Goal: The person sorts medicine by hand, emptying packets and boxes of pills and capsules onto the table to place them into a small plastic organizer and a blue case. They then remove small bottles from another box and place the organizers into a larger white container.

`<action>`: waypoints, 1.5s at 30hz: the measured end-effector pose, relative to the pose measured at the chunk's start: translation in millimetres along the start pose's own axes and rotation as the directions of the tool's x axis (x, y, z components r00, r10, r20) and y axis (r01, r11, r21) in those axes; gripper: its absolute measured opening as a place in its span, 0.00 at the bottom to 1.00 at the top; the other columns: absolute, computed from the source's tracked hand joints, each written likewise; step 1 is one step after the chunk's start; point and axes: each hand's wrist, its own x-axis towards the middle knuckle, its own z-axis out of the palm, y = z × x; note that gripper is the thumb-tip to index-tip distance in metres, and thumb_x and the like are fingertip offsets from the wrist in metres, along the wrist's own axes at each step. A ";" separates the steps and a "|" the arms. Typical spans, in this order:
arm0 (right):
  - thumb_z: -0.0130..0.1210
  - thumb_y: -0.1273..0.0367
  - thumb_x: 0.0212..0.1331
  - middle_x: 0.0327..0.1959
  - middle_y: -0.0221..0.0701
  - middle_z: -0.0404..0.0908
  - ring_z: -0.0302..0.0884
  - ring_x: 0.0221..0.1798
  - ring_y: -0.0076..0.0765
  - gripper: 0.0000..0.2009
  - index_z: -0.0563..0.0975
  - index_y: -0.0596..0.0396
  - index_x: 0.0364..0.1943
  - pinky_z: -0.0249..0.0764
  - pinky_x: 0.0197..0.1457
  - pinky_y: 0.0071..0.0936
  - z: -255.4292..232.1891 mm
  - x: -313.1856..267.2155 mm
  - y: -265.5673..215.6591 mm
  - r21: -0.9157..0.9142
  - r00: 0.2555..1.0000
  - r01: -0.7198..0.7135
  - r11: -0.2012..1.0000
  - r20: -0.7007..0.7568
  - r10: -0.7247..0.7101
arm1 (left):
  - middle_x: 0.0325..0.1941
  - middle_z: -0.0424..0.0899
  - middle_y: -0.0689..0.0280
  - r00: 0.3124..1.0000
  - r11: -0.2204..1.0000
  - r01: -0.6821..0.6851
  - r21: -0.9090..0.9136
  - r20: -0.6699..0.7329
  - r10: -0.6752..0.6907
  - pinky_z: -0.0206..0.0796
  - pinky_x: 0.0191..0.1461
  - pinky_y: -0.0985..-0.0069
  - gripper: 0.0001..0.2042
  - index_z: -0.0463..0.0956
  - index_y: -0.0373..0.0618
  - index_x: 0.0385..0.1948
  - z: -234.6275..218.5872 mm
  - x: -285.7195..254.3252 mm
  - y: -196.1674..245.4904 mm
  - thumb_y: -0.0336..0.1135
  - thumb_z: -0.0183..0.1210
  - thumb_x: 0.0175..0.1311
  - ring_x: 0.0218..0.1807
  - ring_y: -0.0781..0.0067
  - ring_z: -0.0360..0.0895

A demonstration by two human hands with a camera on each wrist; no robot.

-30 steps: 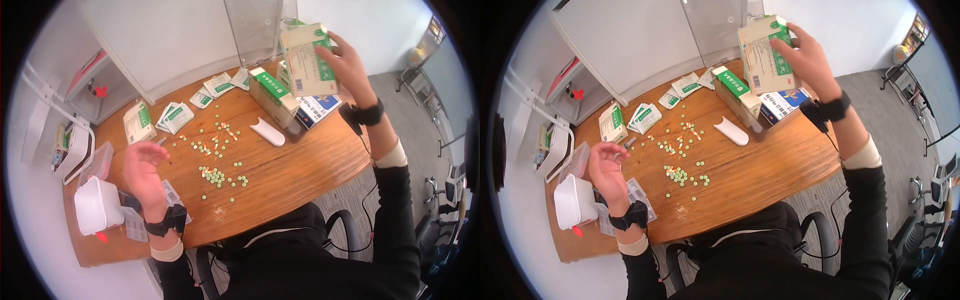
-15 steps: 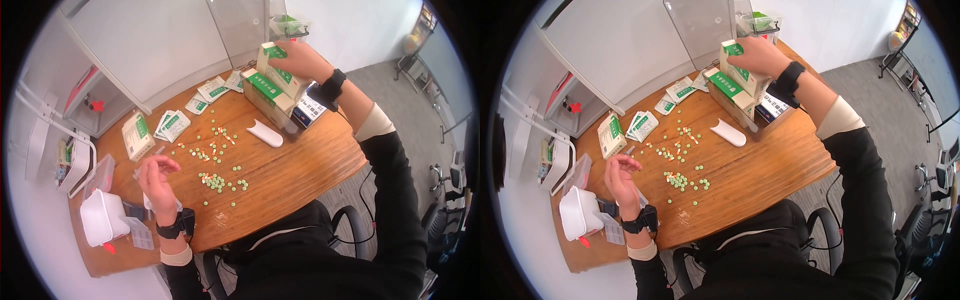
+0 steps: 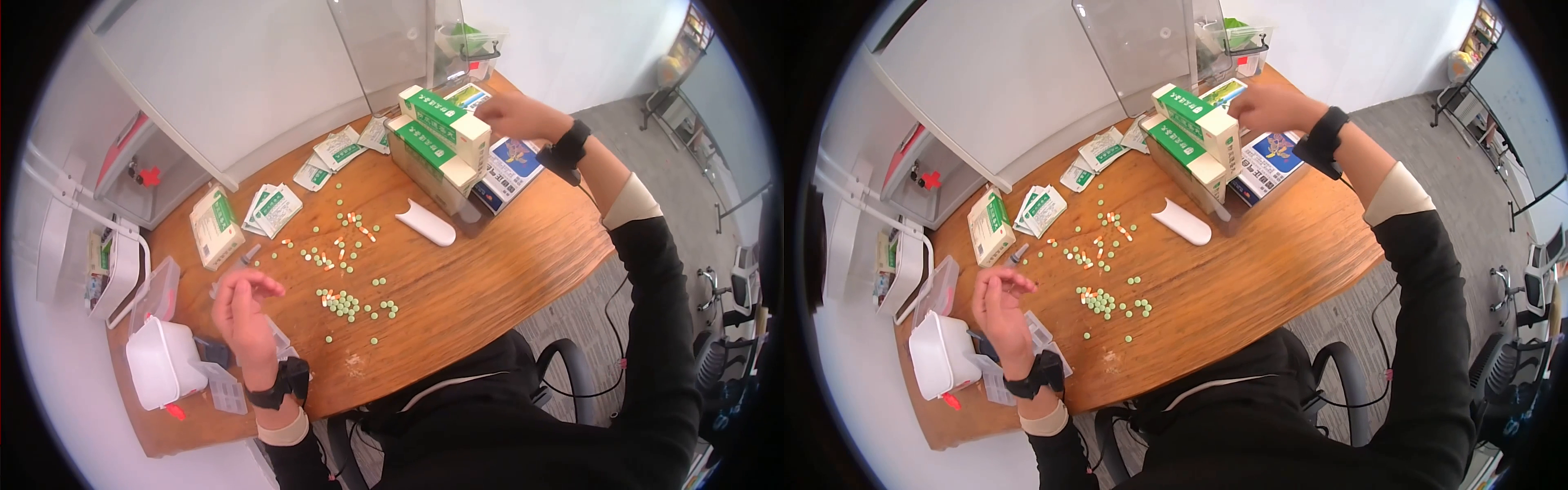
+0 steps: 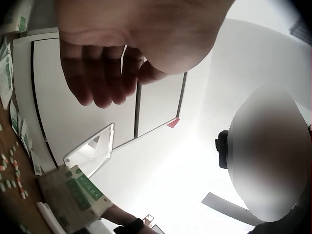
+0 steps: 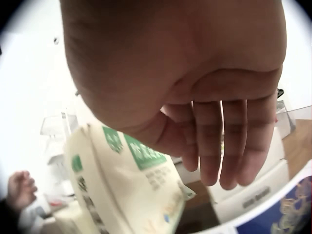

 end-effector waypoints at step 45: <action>0.75 0.60 0.46 0.55 0.45 0.81 0.77 0.63 0.47 0.41 0.70 0.45 0.69 0.70 0.67 0.36 -11.1 -19.4 -22.2 -0.132 0.847 0.221 0.966 0.518 -0.122 | 0.46 0.84 0.67 0.592 0.391 -0.802 0.452 0.692 0.413 0.77 0.52 0.63 0.17 0.76 0.47 0.43 229.6 144.7 -45.5 0.17 0.54 0.51 0.54 0.60 0.79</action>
